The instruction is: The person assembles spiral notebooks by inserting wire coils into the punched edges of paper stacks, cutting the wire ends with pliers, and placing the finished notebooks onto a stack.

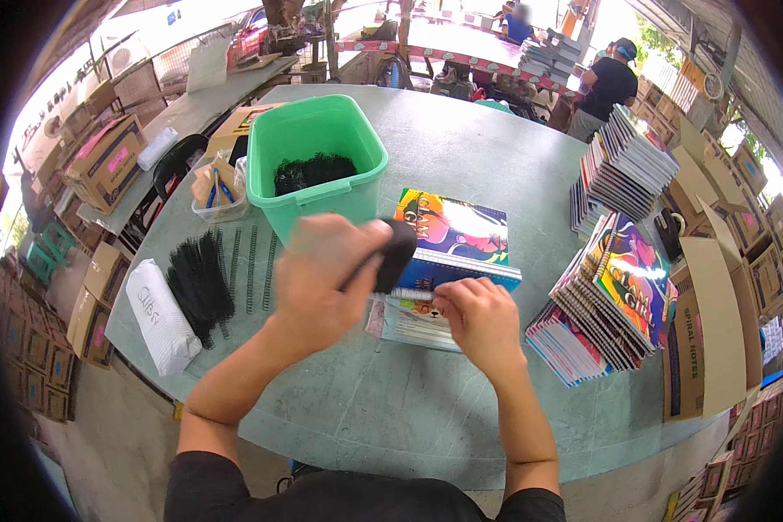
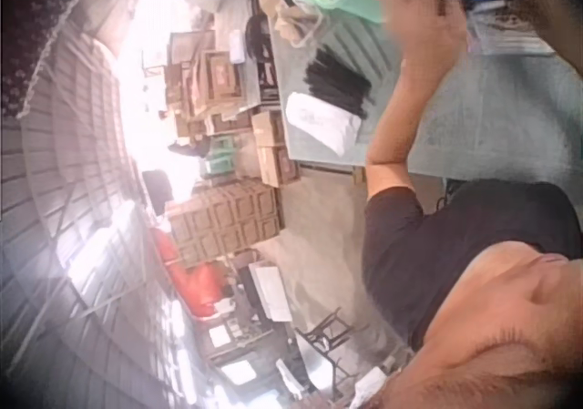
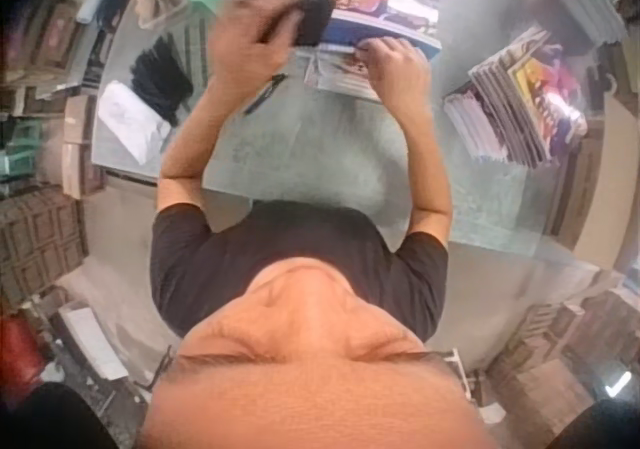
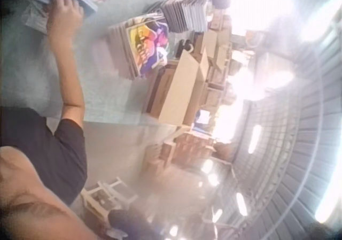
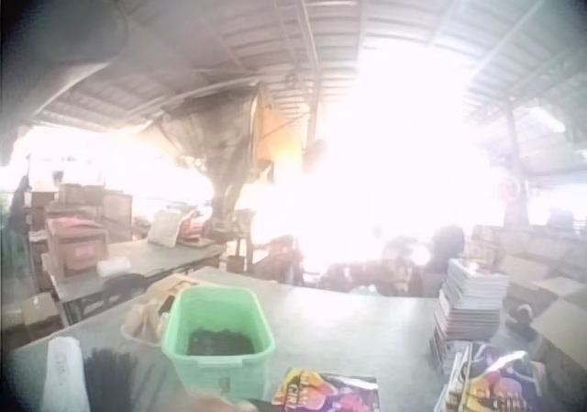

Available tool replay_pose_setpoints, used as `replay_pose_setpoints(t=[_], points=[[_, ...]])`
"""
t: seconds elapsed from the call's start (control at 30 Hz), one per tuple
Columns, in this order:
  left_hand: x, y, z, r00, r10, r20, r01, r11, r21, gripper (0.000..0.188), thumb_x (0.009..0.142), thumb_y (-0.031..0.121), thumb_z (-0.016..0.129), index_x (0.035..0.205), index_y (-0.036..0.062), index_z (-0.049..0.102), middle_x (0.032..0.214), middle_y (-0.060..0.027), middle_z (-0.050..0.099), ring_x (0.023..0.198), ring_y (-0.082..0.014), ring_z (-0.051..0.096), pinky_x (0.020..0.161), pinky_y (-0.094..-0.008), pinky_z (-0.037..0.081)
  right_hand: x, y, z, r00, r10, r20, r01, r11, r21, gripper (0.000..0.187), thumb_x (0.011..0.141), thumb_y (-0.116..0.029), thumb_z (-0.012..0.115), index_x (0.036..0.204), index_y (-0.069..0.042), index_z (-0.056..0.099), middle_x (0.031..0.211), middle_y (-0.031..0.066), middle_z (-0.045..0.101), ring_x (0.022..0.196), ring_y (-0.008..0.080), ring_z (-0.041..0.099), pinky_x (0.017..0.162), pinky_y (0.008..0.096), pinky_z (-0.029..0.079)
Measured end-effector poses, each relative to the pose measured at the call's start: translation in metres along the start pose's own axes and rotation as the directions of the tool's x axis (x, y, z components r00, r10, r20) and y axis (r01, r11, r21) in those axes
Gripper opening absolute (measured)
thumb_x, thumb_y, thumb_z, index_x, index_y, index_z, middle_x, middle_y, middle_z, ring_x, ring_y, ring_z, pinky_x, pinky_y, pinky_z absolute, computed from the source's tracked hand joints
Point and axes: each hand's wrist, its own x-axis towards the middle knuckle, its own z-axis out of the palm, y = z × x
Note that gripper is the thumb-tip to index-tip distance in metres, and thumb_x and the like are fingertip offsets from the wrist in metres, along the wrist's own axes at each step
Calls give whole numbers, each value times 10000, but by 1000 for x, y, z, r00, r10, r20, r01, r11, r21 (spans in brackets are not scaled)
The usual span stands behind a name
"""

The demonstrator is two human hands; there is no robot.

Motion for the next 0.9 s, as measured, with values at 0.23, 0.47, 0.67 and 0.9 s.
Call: replay_pose_setpoints(t=[0.23,0.47,0.67,0.9], points=[[-55,-21,18,817,-234,527,192,972,133,319,709,27,682,1017,100,641,904,-91,571,853,-267,572,752,-350,467,-4,31,0,945,326,14,-300,851,432,153,776,-165,711,887,-68,671,836,57,685,790,151,637,664,276,464],[-38,-19,20,911,-265,317,270,962,27,320,698,81,715,1006,157,678,880,-80,589,816,-260,590,732,-352,493,-20,41,29,846,521,112,-314,317,895,181,801,-121,724,906,18,674,857,59,674,786,93,584,724,219,462],[-32,-9,27,980,-175,93,181,982,-57,280,706,49,713,975,111,664,893,-78,613,872,-261,584,790,-353,477,-30,46,37,836,542,88,-328,365,871,180,804,-119,722,932,2,685,859,26,668,767,72,558,700,212,443],[-27,-9,35,942,-324,85,333,931,-148,294,695,65,720,975,131,659,872,-79,579,810,-268,591,699,-360,494,-31,50,40,842,534,77,-272,299,915,185,791,-93,730,940,4,680,866,30,668,794,72,563,712,207,440]])
